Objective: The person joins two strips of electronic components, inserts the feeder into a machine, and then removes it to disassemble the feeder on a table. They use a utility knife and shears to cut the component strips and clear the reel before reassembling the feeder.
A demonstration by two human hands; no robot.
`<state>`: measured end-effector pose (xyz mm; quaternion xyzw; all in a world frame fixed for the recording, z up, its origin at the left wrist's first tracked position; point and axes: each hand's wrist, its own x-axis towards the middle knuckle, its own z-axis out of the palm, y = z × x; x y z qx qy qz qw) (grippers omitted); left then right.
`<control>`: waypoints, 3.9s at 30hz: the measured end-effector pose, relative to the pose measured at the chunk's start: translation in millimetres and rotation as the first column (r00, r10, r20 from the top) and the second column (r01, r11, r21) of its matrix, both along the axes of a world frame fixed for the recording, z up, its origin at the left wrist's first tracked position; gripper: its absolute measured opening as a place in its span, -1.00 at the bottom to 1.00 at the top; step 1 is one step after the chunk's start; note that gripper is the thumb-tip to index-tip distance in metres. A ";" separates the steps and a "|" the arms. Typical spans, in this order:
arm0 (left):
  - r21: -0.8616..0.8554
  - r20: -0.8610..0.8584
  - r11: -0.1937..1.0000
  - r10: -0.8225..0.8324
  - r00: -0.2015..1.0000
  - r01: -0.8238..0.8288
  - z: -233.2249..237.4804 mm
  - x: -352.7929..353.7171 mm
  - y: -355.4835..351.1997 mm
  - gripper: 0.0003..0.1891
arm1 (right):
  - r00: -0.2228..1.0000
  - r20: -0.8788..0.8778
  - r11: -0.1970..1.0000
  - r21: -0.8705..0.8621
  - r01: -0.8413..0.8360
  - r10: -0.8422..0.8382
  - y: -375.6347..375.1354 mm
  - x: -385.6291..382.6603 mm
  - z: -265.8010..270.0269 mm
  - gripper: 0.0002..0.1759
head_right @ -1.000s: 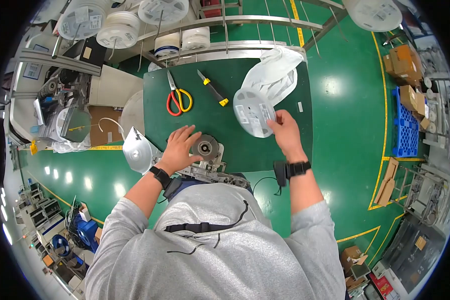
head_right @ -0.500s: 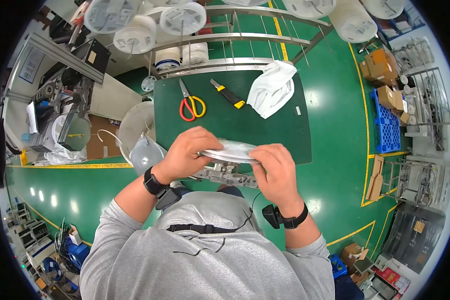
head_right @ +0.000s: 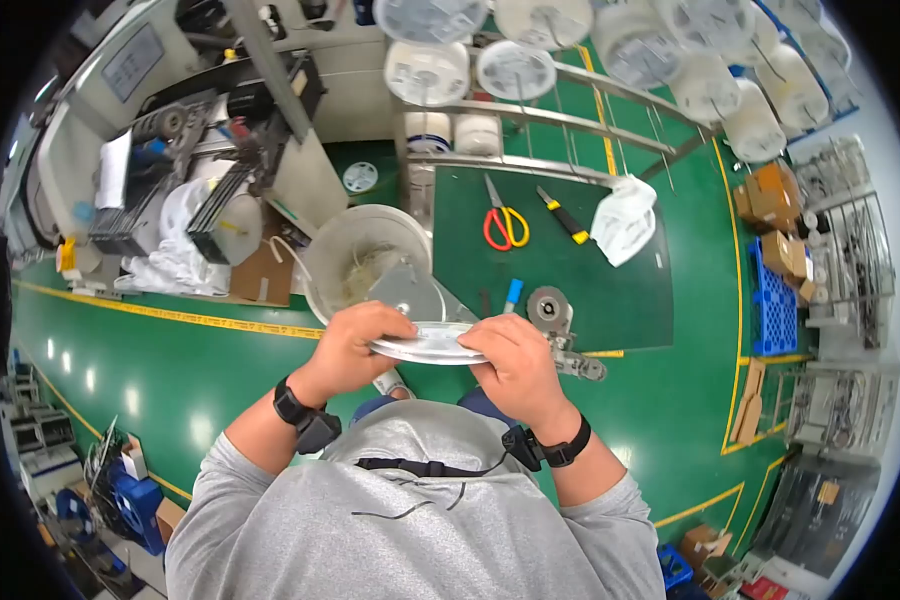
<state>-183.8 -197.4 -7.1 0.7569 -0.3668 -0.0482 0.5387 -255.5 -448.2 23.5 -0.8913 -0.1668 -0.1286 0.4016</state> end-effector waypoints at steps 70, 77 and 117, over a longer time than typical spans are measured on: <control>-0.355 -0.165 0.681 0.629 0.760 -0.641 53.9 -54.4 8.8 -0.94 | 0.921 -0.101 0.330 0.943 -0.032 0.377 -141.1 32.2 -2.9 -0.51; -0.397 -0.514 0.408 0.643 0.567 -0.822 0.1 -4.8 109.6 -0.86 | 0.904 0.016 0.128 0.989 -0.078 0.426 -40.5 71.8 5.5 -0.49; 0.638 0.049 0.770 -0.033 0.998 -0.006 76.5 89.2 288.4 -0.76 | 0.954 -0.298 0.998 -0.034 -0.053 0.040 138.1 106.0 96.0 -0.84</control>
